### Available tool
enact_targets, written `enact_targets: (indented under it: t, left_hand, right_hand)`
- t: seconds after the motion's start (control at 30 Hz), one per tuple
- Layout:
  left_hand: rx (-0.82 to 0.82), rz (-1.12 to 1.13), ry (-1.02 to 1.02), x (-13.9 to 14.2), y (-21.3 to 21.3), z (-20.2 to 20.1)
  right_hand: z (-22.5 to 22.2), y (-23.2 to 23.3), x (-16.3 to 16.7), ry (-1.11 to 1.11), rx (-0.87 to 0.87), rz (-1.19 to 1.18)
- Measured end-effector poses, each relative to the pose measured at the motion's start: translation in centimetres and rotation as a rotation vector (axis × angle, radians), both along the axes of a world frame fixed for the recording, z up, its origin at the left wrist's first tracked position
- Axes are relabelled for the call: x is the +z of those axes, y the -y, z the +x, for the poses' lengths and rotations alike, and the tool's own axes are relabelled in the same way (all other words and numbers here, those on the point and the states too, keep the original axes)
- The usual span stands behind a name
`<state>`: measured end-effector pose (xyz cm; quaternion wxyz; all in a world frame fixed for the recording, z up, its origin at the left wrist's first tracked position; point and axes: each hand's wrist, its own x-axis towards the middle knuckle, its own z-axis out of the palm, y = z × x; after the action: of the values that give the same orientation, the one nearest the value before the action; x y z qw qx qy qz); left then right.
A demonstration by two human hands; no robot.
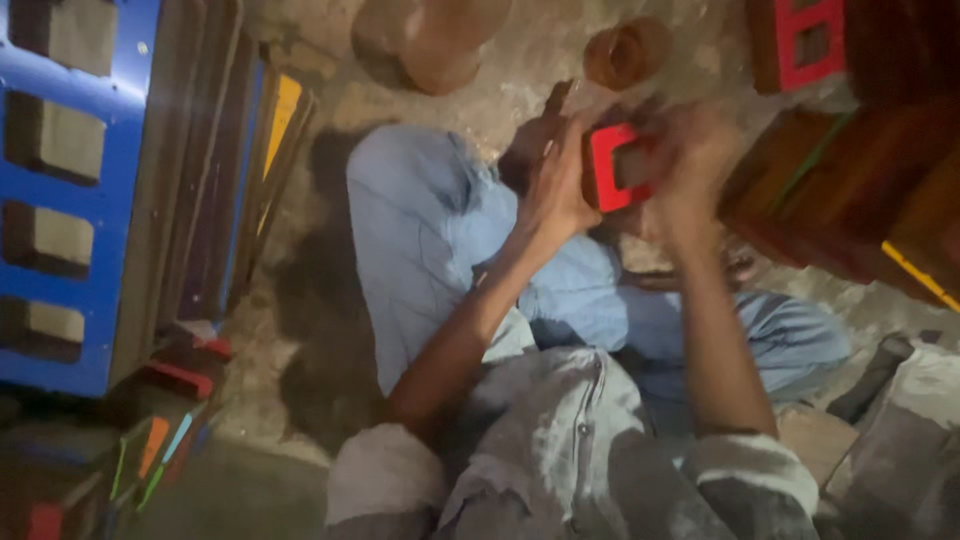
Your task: The person sits on the floor and sands the edges of small wooden frames using a sanding block. They handle multiple frames of different colors, sanding each one individually and stacking them after completion.
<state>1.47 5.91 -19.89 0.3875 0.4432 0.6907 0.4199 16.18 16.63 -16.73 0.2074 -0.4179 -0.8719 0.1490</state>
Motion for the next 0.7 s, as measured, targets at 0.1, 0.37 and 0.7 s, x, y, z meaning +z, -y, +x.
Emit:
enact_targets:
  t: [0.1, 0.37, 0.7]
  left_hand:
    - [0.036, 0.109, -0.027, 0.7, 0.0, -0.2]
    - [0.013, 0.039, 0.082, 2.1, -0.3, -1.0]
    - [0.019, 0.042, -0.002, 1.6, -0.2, -0.4]
  right_hand:
    - [2.2, -3.4, 0.7, 0.003, -0.037, 0.111]
    - [6.3, -0.1, 0.5, -0.083, -0.134, -0.046]
    - [2.3, 7.4, 4.7, -0.014, -0.113, -0.011]
